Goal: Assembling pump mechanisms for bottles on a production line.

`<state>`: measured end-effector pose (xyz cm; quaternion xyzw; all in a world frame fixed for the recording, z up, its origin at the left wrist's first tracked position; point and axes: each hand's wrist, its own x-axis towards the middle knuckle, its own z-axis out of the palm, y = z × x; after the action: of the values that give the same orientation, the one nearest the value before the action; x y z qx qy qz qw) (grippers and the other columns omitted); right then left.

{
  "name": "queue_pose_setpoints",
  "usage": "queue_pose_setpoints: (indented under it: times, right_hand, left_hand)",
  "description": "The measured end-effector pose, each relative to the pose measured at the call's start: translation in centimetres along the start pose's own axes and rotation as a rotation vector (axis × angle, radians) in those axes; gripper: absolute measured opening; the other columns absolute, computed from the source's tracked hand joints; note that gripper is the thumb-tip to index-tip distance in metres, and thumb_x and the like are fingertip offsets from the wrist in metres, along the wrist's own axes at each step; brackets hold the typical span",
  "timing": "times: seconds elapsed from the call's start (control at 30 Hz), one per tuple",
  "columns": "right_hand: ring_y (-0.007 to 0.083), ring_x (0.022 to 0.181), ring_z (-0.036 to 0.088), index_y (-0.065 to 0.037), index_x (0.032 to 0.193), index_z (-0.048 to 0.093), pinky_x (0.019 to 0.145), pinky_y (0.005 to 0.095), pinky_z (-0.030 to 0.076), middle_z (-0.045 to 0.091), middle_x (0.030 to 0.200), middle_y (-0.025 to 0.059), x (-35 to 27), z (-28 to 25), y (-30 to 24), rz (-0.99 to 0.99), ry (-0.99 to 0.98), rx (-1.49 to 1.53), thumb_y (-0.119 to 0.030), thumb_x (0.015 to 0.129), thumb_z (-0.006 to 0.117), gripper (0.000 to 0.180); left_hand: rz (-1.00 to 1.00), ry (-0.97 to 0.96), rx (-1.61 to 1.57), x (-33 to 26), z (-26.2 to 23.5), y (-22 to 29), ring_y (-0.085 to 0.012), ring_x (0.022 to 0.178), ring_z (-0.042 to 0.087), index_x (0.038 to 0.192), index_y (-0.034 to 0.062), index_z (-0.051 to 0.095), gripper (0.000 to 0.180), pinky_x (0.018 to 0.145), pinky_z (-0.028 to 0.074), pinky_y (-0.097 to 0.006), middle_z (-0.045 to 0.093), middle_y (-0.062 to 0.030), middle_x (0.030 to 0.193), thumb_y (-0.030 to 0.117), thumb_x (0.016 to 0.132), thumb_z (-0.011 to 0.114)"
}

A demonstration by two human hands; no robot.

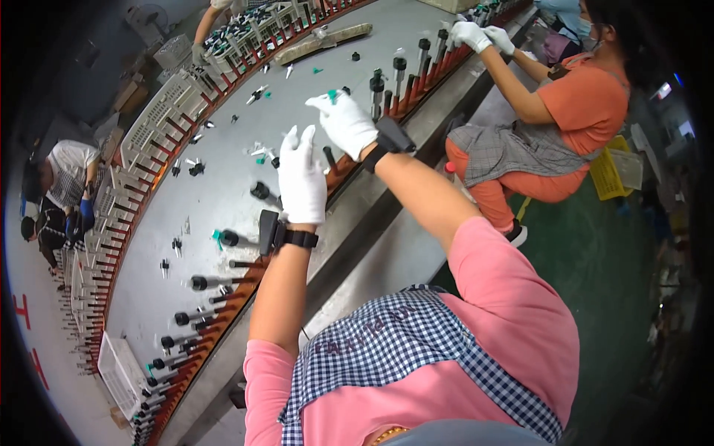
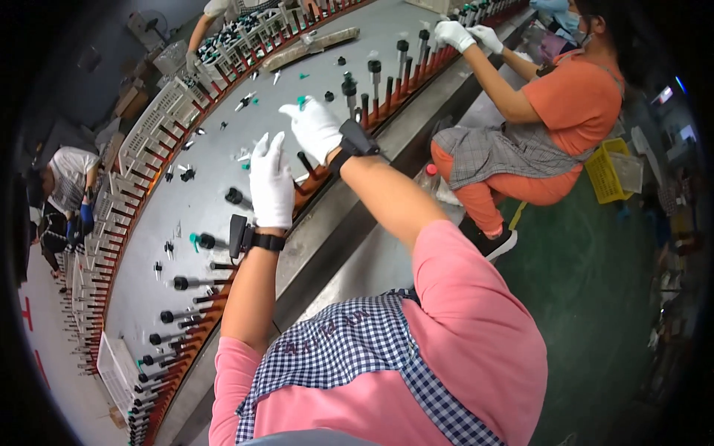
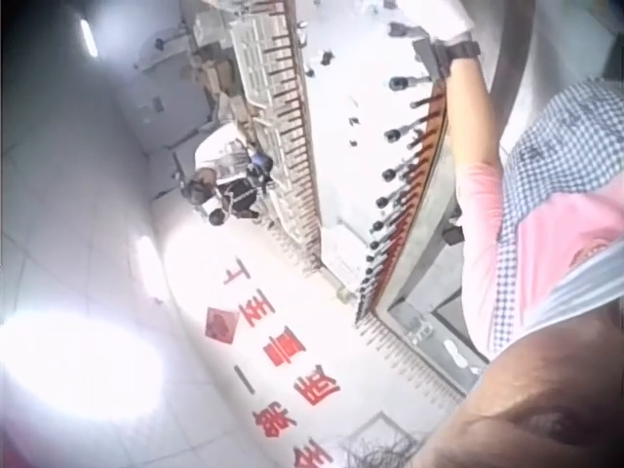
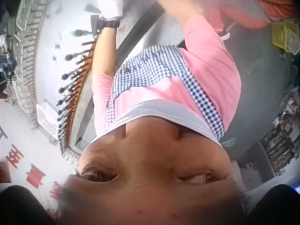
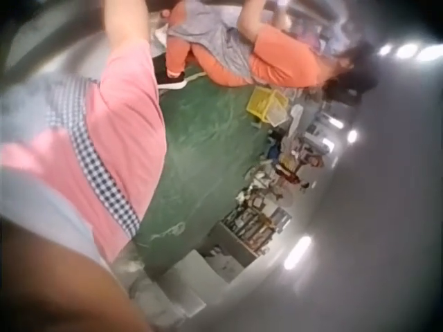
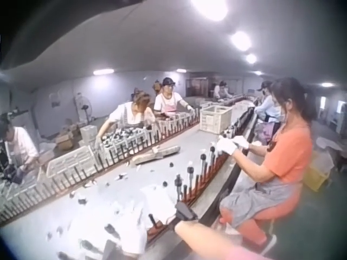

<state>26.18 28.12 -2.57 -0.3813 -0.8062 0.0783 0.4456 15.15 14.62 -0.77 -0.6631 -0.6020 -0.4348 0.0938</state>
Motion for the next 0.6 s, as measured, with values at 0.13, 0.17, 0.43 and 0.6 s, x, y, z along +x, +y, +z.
queue_pose_setpoints:
  times: [0.13, 0.17, 0.43, 0.6]
  right_hand:
    - [0.0347, 0.086, 0.066, -0.021, 0.113, 0.071, 0.076, 0.0441, 0.056, 0.067, 0.096, 0.0141, 0.6, 0.2, -4.0, 0.011, -0.114, -0.038, -0.008, 0.088, 0.06, 0.031]
    - [0.0361, 0.081, 0.065, -0.024, 0.112, 0.071, 0.07, 0.0452, 0.056, 0.066, 0.092, 0.0141, 0.0, 0.6, -4.1, 0.026, -0.034, -0.023, -0.009, 0.088, 0.061, 0.03]
    - [0.0316, 0.1, 0.066, -0.016, 0.118, 0.071, 0.088, 0.0376, 0.054, 0.066, 0.109, 0.0136, -6.8, 0.0, -6.3, -0.051, 0.118, 0.452, 0.0, 0.089, 0.064, 0.034]
    - [0.0322, 0.111, 0.064, -0.009, 0.117, 0.072, 0.099, 0.0336, 0.051, 0.065, 0.125, 0.0161, -10.2, -3.4, -0.5, 0.098, 0.157, 0.189, -0.001, 0.088, 0.065, 0.031]
  left_hand:
    - [-0.072, -0.008, -0.072, 0.6, -0.7, -3.8, -0.0281, 0.094, 0.063, 0.108, 0.0114, 0.075, 0.031, 0.096, 0.048, -0.039, 0.066, -0.0108, 0.098, -0.003, 0.082, 0.065]
    - [-0.069, 0.012, -0.09, 0.2, -0.9, -3.8, -0.0281, 0.095, 0.063, 0.109, 0.0112, 0.075, 0.03, 0.094, 0.049, -0.038, 0.066, -0.0108, 0.099, -0.002, 0.084, 0.065]
    - [-0.093, 0.143, -0.057, -6.0, -4.3, -3.3, -0.0355, 0.122, 0.058, 0.125, 0.0086, 0.067, 0.04, 0.102, 0.048, -0.041, 0.058, -0.0204, 0.135, -0.008, 0.09, 0.058]
    - [-0.034, -0.023, -0.114, -10.7, -6.7, -2.0, -0.0345, 0.116, 0.064, 0.119, 0.0059, 0.069, 0.04, 0.099, 0.052, -0.04, 0.068, -0.0187, 0.12, -0.011, 0.085, 0.06]
